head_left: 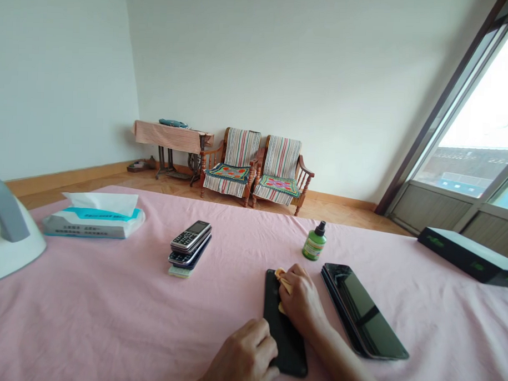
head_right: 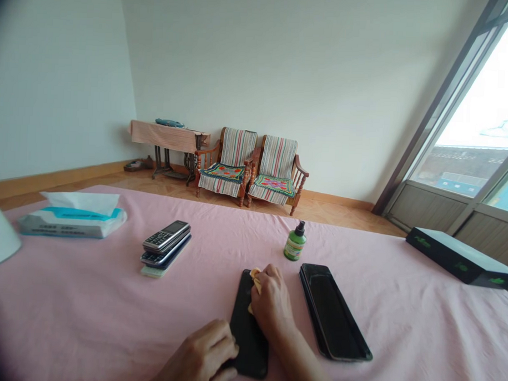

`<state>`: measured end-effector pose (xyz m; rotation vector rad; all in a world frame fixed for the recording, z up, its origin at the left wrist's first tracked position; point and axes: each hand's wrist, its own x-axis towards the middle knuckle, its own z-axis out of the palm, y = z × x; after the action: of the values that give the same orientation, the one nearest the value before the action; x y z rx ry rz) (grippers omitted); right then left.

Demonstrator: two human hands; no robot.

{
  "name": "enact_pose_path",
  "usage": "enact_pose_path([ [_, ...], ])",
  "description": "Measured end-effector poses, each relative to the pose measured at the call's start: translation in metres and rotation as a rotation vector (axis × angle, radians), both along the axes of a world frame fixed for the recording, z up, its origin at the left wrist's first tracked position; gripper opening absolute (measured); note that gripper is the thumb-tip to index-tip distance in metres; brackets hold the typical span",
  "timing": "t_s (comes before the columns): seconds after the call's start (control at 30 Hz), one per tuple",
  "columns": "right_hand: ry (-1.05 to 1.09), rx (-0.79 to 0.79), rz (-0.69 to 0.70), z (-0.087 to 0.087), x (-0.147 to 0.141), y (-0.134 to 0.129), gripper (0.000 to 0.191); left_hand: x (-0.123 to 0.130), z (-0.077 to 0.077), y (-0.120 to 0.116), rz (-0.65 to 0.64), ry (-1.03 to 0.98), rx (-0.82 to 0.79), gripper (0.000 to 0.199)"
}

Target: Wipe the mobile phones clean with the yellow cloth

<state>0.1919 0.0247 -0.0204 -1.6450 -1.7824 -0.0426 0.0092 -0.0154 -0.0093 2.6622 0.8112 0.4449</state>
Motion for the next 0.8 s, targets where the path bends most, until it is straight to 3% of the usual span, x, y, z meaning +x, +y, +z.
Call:
enact_pose_path([
  [0.1,-0.025,0.004,-0.046,0.002,0.0,-0.002,0.024,0.001,0.0,-0.001,-0.005,-0.004,0.003,0.022],
  [0.3,-0.031,-0.013,0.102,-0.002,-0.016,0.01,0.027,0.003,-0.002,-0.005,0.022,-0.029,0.011,0.024],
  [0.43,-0.012,-0.012,0.025,-0.002,0.001,0.014,0.024,0.003,-0.003,-0.003,0.003,-0.021,0.004,0.022],
  [0.53,-0.013,-0.011,-0.001,0.0,0.008,0.009,0.025,0.003,-0.002,-0.001,-0.003,-0.016,-0.009,0.021],
  [0.73,0.063,-0.057,0.139,0.003,-0.009,-0.014,0.026,0.003,0.0,0.0,0.015,-0.016,-0.061,0.024],
  [0.8,0.06,-0.068,0.089,0.004,-0.007,-0.012,0.025,0.003,0.001,-0.001,0.03,-0.021,-0.077,0.024],
])
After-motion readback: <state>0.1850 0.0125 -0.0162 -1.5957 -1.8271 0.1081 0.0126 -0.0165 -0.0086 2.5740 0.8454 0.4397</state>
